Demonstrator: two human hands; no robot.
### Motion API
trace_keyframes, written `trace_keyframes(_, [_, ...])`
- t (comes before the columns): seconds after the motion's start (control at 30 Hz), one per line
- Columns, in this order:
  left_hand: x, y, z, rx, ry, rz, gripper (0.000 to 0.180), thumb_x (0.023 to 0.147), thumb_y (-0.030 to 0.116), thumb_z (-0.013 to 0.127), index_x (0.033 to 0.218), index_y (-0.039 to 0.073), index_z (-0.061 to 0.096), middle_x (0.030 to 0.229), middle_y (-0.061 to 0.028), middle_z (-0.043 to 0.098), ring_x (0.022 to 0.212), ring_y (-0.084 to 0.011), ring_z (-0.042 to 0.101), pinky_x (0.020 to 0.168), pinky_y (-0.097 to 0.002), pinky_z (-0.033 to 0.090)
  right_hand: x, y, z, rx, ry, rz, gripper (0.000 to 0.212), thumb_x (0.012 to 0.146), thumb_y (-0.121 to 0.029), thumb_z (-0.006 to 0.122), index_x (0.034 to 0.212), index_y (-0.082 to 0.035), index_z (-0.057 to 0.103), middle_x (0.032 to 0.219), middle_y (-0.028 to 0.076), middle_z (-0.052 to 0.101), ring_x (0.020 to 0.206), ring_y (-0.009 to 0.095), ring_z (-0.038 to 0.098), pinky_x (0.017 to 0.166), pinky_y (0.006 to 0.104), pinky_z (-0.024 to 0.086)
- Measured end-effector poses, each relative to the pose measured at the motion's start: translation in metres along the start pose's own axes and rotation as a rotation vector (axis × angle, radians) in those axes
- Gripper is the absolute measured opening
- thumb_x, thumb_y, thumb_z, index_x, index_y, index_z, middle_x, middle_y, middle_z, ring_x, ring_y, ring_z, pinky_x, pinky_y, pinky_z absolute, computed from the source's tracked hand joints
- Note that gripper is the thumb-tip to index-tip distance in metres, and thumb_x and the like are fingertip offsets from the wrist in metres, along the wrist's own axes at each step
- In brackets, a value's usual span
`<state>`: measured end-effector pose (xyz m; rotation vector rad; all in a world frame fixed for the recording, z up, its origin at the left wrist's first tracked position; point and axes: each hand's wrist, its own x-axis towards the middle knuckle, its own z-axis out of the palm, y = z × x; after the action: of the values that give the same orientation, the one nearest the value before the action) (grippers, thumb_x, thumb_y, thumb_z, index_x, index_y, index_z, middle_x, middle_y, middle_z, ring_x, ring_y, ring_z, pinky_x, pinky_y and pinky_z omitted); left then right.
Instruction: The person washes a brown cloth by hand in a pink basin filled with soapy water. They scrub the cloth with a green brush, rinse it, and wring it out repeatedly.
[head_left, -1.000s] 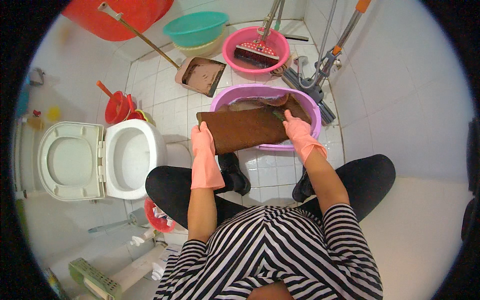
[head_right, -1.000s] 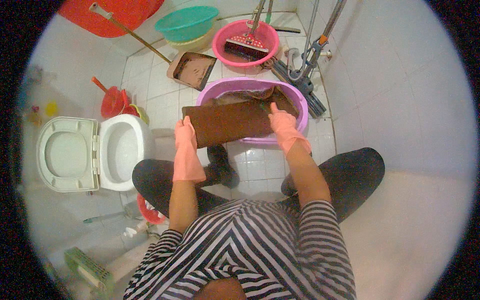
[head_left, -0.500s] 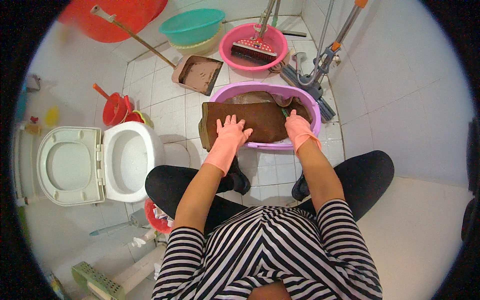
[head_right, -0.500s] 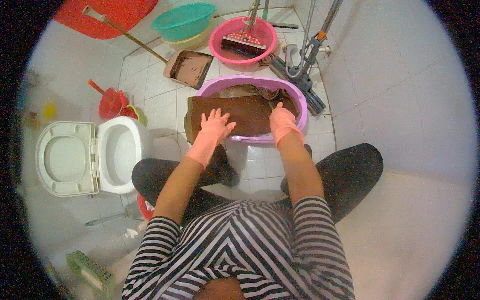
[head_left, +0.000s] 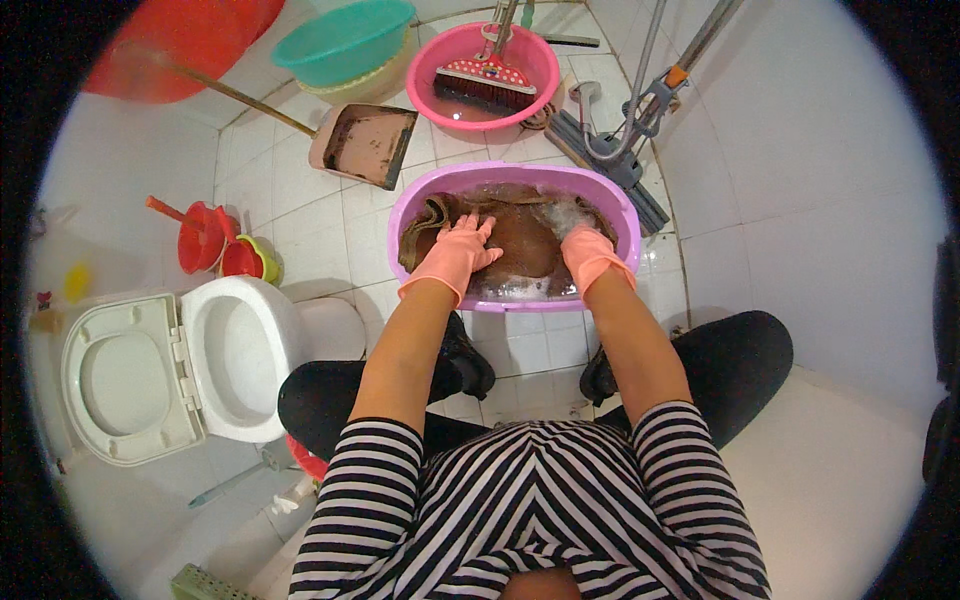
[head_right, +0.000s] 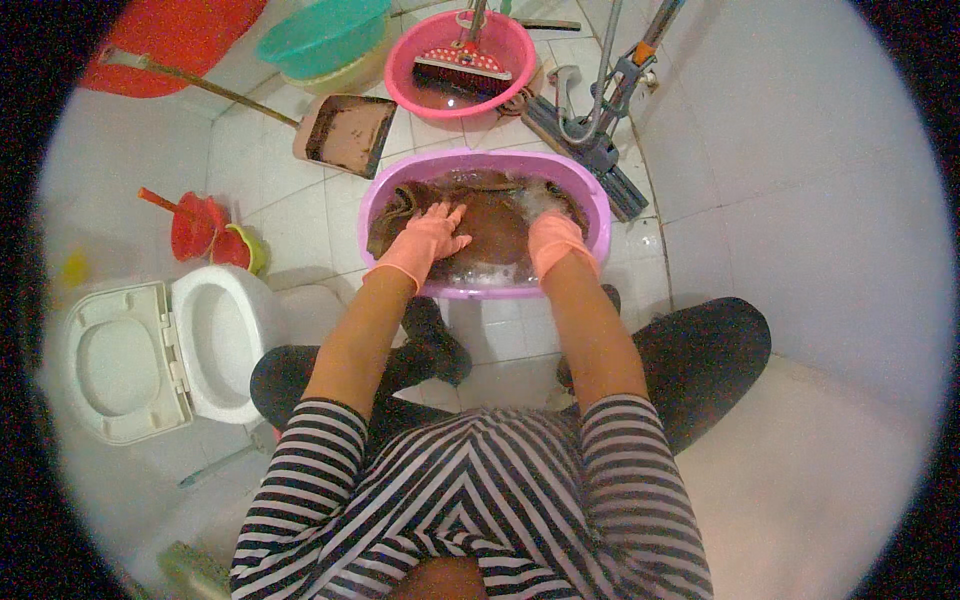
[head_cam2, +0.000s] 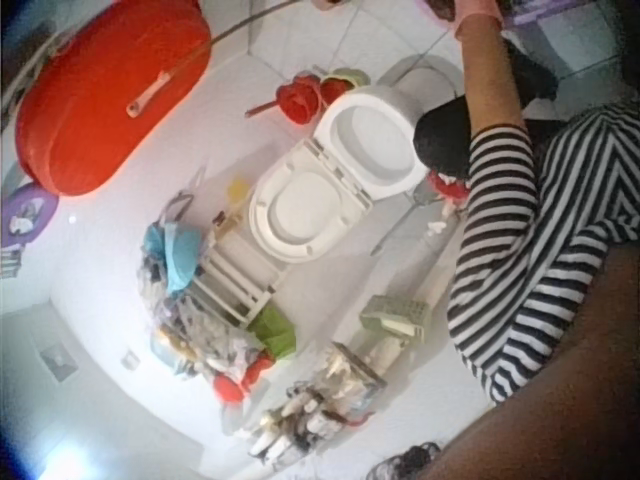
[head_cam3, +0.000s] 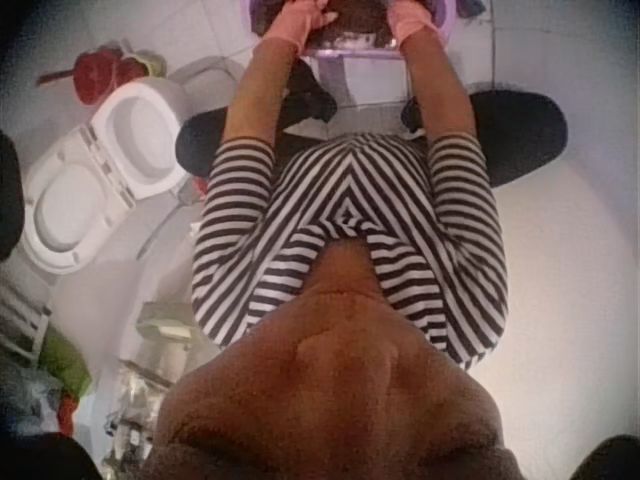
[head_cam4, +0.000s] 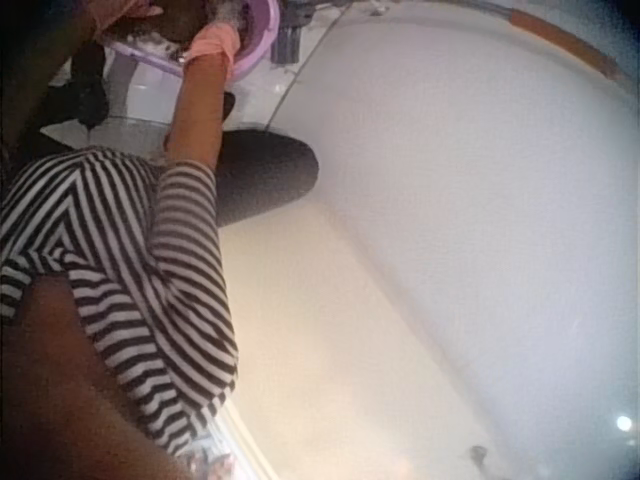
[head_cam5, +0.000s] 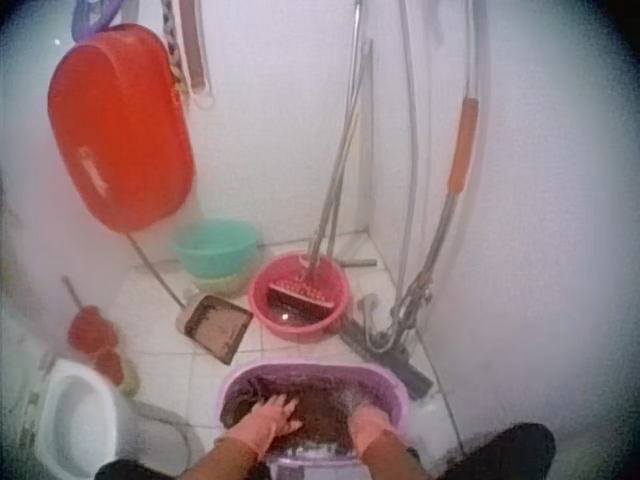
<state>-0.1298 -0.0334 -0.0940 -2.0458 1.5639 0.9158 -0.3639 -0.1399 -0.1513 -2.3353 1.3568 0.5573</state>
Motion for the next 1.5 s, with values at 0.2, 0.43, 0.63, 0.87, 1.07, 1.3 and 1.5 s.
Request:
trace_keyframes(0.2, [0.040,0.002,0.022,0.028,-0.043,-0.090,0.089,0.099,0.066,0.055,0.168,0.028,0.016,0.176,-0.0043,0.016,0.161,-0.0261,0.015,0.128,-0.0513,0.021,0.014,0.004,0.002,0.028,-0.081,0.005,0.026,0.093,-0.010,0.059,0.107,0.001,0.079,0.119,0.025,0.073,0.113,0.039,0.070,0.094,0.0469,0.058])
trace_keyframes(0.43, [0.048,0.019,0.019,-0.085,-0.046,-0.114,0.086,0.095,0.062,0.063,0.165,0.025,0.029,0.171,-0.0041,0.031,0.156,-0.0284,0.031,0.124,-0.0489,0.031,0.002,0.008,-0.005,0.086,-0.107,0.063,0.032,0.094,-0.015,0.059,0.116,0.002,0.075,0.127,0.026,0.069,0.121,0.039,0.067,0.102,0.0496,0.053])
trace_keyframes(0.63, [0.042,-0.032,0.033,0.069,-0.042,0.065,0.074,0.089,0.060,0.072,0.152,0.027,0.053,0.143,-0.0114,0.063,0.139,-0.0346,0.055,0.112,-0.0446,0.046,-0.039,-0.015,-0.066,0.165,-0.275,0.190,0.055,0.095,-0.010,0.051,0.150,-0.012,0.051,0.143,0.023,0.062,0.130,0.045,0.060,0.108,0.0513,0.048])
trace_keyframes(0.87, [-0.036,-0.049,0.001,0.678,-0.072,0.116,0.062,0.092,0.039,0.068,0.151,0.023,0.054,0.159,-0.0078,0.049,0.151,-0.0314,0.040,0.119,-0.0519,0.034,-0.102,-0.033,-0.082,0.365,-0.070,-0.152,0.052,0.100,-0.029,0.054,0.142,0.001,0.056,0.145,0.030,0.057,0.127,0.045,0.062,0.108,0.0499,0.049])
trace_keyframes(1.07, [-0.003,-0.090,0.041,0.389,0.228,0.073,0.023,0.092,0.021,0.062,0.102,0.020,0.083,0.105,-0.0072,0.080,0.103,-0.0267,0.077,0.084,-0.0399,0.061,-0.098,-0.143,-0.034,0.783,0.090,-0.316,0.059,0.104,-0.043,0.051,0.156,-0.014,0.046,0.132,0.027,0.066,0.118,0.049,0.063,0.102,0.0540,0.049])
trace_keyframes(1.3, [-0.099,-0.090,-0.054,0.211,0.234,0.188,0.027,0.092,0.025,0.057,0.107,0.017,0.078,0.108,-0.0151,0.076,0.100,-0.0364,0.074,0.089,-0.0432,0.059,-0.044,-0.102,-0.015,0.195,-0.076,-0.135,0.051,0.106,-0.037,0.044,0.151,-0.014,0.050,0.126,0.018,0.072,0.114,0.039,0.070,0.099,0.0527,0.053])
trace_keyframes(1.5, [-0.118,-0.124,-0.050,-0.003,0.332,0.066,0.028,0.097,0.029,0.052,0.105,0.013,0.074,0.104,-0.0130,0.076,0.102,-0.0355,0.072,0.089,-0.0456,0.056,-0.023,-0.008,-0.027,0.186,-0.052,0.130,0.039,0.099,-0.012,0.059,0.137,-0.007,0.063,0.127,0.023,0.071,0.122,0.036,0.068,0.097,0.0482,0.057])
